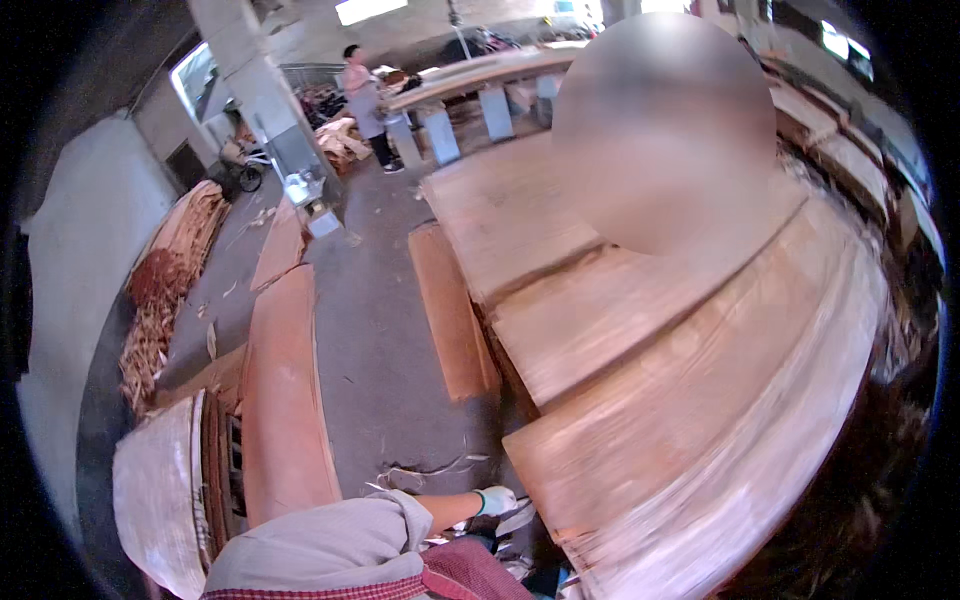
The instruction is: The person peels thin layers of wood veneer from a large sheet using a small knife. They lift and separate the veneer layers, then place them onto a metal table. The person repeats this process, handling the veneer sheets and stacking them.
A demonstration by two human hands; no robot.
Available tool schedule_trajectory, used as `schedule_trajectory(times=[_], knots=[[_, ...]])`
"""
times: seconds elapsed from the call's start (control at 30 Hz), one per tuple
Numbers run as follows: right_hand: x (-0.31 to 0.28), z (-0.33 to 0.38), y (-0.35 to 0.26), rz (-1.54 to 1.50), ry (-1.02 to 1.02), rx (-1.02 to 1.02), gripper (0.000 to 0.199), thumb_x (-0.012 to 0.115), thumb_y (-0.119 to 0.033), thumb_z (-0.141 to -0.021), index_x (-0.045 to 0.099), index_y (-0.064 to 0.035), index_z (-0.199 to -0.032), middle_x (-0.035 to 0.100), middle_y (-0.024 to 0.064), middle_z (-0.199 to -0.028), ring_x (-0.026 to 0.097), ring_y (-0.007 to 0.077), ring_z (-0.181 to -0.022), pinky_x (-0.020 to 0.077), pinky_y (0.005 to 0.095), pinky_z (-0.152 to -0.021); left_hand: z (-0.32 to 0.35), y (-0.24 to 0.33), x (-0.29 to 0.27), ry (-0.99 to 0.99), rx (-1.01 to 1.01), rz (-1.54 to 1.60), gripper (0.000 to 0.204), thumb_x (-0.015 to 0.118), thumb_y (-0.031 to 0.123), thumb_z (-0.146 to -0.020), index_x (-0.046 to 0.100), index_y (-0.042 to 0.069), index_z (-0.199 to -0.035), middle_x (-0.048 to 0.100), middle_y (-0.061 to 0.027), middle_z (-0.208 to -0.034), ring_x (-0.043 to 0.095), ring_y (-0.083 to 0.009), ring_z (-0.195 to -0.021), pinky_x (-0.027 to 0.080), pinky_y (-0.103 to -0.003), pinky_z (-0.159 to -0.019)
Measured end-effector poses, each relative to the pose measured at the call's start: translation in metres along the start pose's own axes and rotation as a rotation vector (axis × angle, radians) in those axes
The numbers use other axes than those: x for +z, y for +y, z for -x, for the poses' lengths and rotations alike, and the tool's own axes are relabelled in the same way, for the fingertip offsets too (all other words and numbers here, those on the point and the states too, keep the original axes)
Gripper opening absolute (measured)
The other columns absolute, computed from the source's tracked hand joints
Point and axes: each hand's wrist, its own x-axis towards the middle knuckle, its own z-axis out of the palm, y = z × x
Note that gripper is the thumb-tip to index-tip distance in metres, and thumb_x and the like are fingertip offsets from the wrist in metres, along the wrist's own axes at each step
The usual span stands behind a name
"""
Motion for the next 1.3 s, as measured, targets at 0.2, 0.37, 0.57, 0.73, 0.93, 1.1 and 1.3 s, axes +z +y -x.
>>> schedule_trajectory(times=[0.2,0.37,0.57,0.73,0.93,1.1,1.3], knots=[[-0.011,-0.038,0.046,-0.047,0.516,0.022,0.05,0.061,-0.042,-0.082,0.061,0.0031,-0.103,0.062,0.0155,-0.088,0.057,0.0288,-0.072,0.0472,0.0444,-0.065,-0.044,0.041,-0.05,0.252,-0.202,0.475,0.041,0.064,0.037,-0.077,0.066,0.0,-0.097,0.067,-0.0223,-0.097,0.064,-0.0351,-0.089,0.049,-0.044,-0.08],[0.001,-0.074,0.09,-0.378,0.639,0.397,0.06,0.067,-0.058,-0.077,0.066,0.0,-0.093,0.058,0.0087,-0.073,0.049,0.0213,-0.055,0.0411,0.039,-0.051,-0.098,-0.026,-0.018,0.426,-0.388,0.575,0.082,0.082,0.03,-0.066,0.043,-0.012,-0.125,0.055,-0.0262,-0.119,0.054,-0.037,-0.111,0.04,-0.042,-0.099],[0.047,-0.094,0.041,-1.421,0.424,0.235,0.031,0.066,-0.045,-0.085,0.061,-0.0143,-0.089,0.057,-0.0016,-0.07,0.052,0.0106,-0.057,0.0299,0.0213,-0.039,-0.192,-0.143,-0.006,0.506,-0.454,0.47,0.085,0.084,0.026,-0.064,0.04,-0.011,-0.127,0.052,-0.0242,-0.124,0.055,-0.0333,-0.11,0.045,-0.038,-0.094],[0.04,-0.061,-0.002,-1.827,0.412,-0.003,0.02,0.058,-0.039,-0.084,0.058,-0.0196,-0.079,0.056,-0.0063,-0.067,0.044,0.008,-0.049,0.0267,0.0192,-0.035,-0.162,-0.156,-0.03,0.218,-0.495,0.78,0.06,0.078,0.015,-0.072,0.051,-0.007,-0.12,0.062,-0.015,-0.11,0.061,-0.0219,-0.095,0.05,-0.033,-0.084],[0.033,-0.052,-0.016,-1.677,0.373,0.119,0.025,0.062,-0.042,-0.088,0.059,-0.0176,-0.082,0.058,-0.005,-0.067,0.043,0.0093,-0.044,0.0271,0.0221,-0.033,-0.16,-0.099,-0.05,0.274,-0.432,0.953,0.037,0.072,0.004,-0.076,0.059,-0.005,-0.11,0.065,-0.0093,-0.1,0.063,-0.016,-0.085,0.052,-0.028,-0.076],[0.038,-0.078,-0.01,-1.465,0.504,0.171,0.02,0.065,-0.035,-0.088,0.058,-0.016,-0.083,0.059,-0.0027,-0.071,0.041,0.0109,-0.043,0.0291,0.0235,-0.034,-0.154,-0.07,-0.043,0.459,-0.317,0.96,0.036,0.07,0.001,-0.076,0.058,-0.005,-0.109,0.065,-0.0084,-0.099,0.062,-0.0157,-0.085,0.052,-0.027,-0.076],[0.039,-0.089,0.002,-1.46,0.505,0.168,0.019,0.064,-0.034,-0.088,0.062,-0.0149,-0.087,0.063,-0.0022,-0.074,0.042,0.0121,-0.042,0.0306,0.0231,-0.035,-0.154,-0.048,-0.046,0.541,-0.33,0.927,0.032,0.069,-0.001,-0.076,0.059,-0.004,-0.106,0.064,-0.0074,-0.097,0.061,-0.0152,-0.085,0.051,-0.026,-0.075]])
